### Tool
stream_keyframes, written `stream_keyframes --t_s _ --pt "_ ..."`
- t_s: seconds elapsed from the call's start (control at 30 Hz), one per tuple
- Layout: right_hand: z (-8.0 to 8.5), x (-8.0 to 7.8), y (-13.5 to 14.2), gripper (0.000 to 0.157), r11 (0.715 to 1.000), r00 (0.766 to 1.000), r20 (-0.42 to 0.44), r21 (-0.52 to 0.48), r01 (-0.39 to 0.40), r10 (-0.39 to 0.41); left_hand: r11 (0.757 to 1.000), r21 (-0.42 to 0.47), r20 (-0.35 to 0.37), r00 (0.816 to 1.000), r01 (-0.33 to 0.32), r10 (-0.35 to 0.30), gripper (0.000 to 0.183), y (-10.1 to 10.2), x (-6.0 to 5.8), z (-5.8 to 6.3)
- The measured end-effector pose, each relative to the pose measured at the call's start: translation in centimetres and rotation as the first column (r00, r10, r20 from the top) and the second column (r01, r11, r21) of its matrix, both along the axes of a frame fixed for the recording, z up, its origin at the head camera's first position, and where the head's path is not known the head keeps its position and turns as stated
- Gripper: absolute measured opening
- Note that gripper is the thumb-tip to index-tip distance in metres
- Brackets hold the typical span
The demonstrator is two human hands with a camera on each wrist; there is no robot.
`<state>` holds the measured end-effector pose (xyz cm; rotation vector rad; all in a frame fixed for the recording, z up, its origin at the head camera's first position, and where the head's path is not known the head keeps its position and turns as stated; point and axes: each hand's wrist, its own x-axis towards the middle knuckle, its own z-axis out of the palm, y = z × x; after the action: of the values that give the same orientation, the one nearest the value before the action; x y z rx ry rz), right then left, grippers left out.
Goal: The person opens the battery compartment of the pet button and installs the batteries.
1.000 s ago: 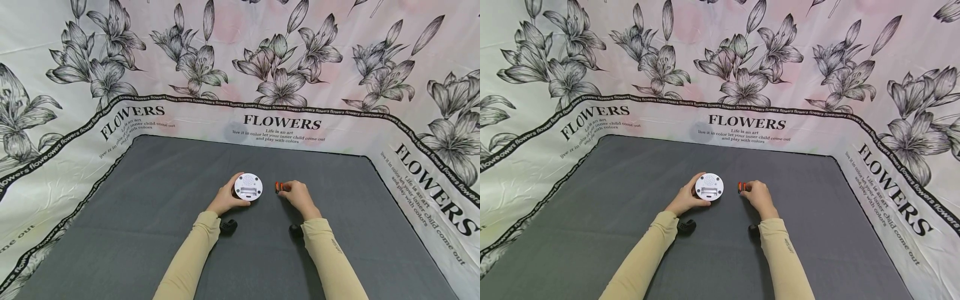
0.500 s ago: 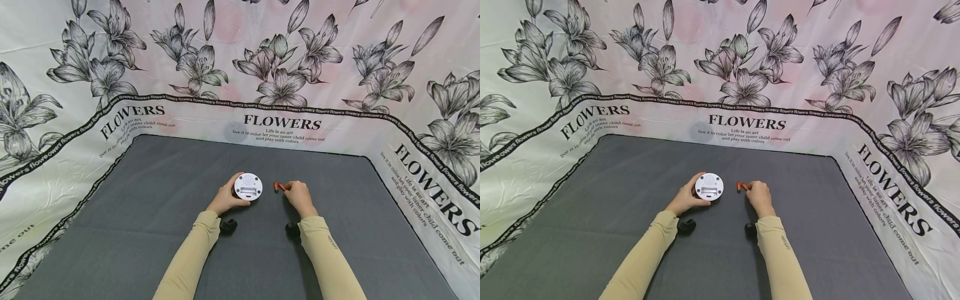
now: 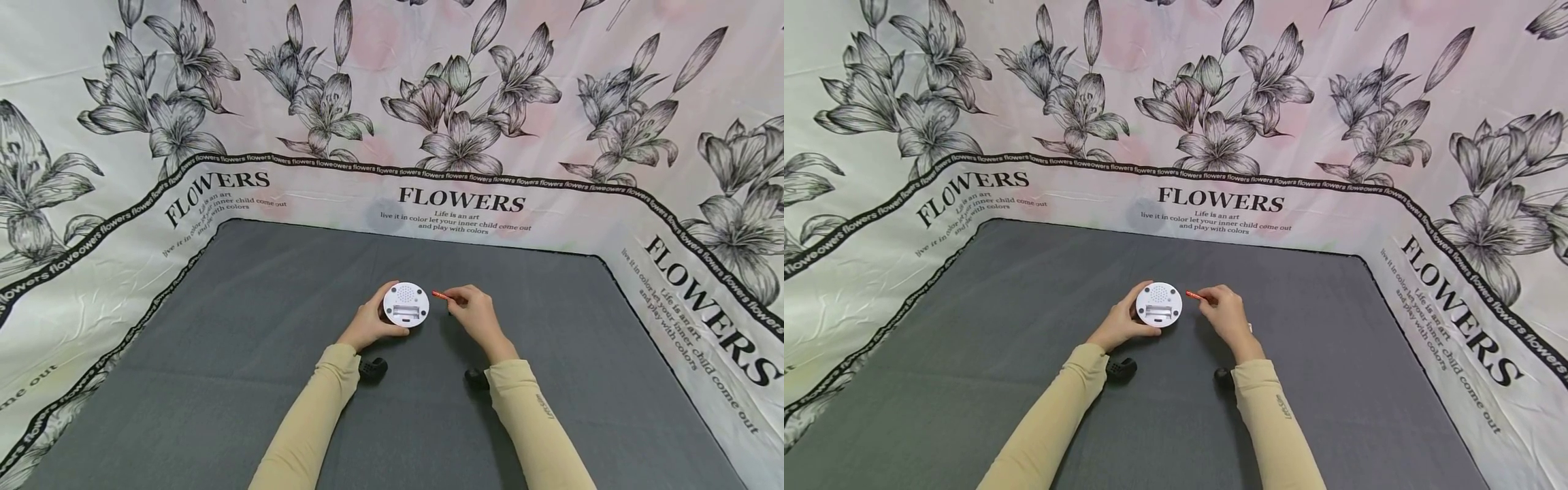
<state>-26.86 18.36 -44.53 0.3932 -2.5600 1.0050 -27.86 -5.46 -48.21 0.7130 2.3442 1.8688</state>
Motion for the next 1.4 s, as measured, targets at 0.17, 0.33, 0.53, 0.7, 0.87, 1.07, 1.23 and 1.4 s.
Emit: stream_keyframes --t_s 0.17,0.33,0.53,0.7,0.87,1.07,1.23,1.4 --pt "0.4 0.4 -1.9 0.015 0.992 0.987 -0.108 0.024 -0.120 0.122 1.000 -0.021 0.014 1.000 -0.010 0.010 0.101 0.2 -0.8 -1.1" --pt "0.3 0.5 -3.1 0.015 0.980 0.973 -0.130 0.067 -0.186 0.193 1.000 0.009 0.013 1.000 0.016 -0.017 0.097 0.0 0.1 0.1" --pt "0.2 0.9 -4.0 0.013 0.967 0.964 -0.118 0.127 -0.222 0.237 1.000 -0.009 0.028 0.999 0.030 -0.030 0.093 -0.4 1.3 2.0" --pt "0.1 0.9 -4.4 0.012 0.961 0.965 -0.116 0.177 -0.213 0.235 1.000 -0.014 0.029 0.999 0.024 -0.024 0.093 -0.4 1.5 2.3" --pt "0.2 0.9 -4.7 0.012 0.956 0.959 -0.132 0.189 -0.223 0.250 1.000 -0.001 0.025 0.999 0.028 -0.028 0.093 -0.4 1.4 2.0" --pt "0.0 0.9 -4.8 0.011 0.952 0.958 -0.128 0.206 -0.227 0.256 1.000 0.004 0.021 1.000 0.023 -0.023 0.094 -0.4 1.3 1.8" --pt "-0.2 0.8 -4.9 0.012 0.954 0.960 -0.112 0.190 -0.231 0.255 1.000 0.001 0.022 1.000 0.019 -0.019 0.094 -0.4 1.2 1.8" --pt "-0.2 0.7 -5.0 0.012 0.971 0.974 -0.073 0.125 -0.204 0.214 1.000 0.004 0.026 1.000 0.017 -0.017 0.093 -0.4 1.3 1.9"
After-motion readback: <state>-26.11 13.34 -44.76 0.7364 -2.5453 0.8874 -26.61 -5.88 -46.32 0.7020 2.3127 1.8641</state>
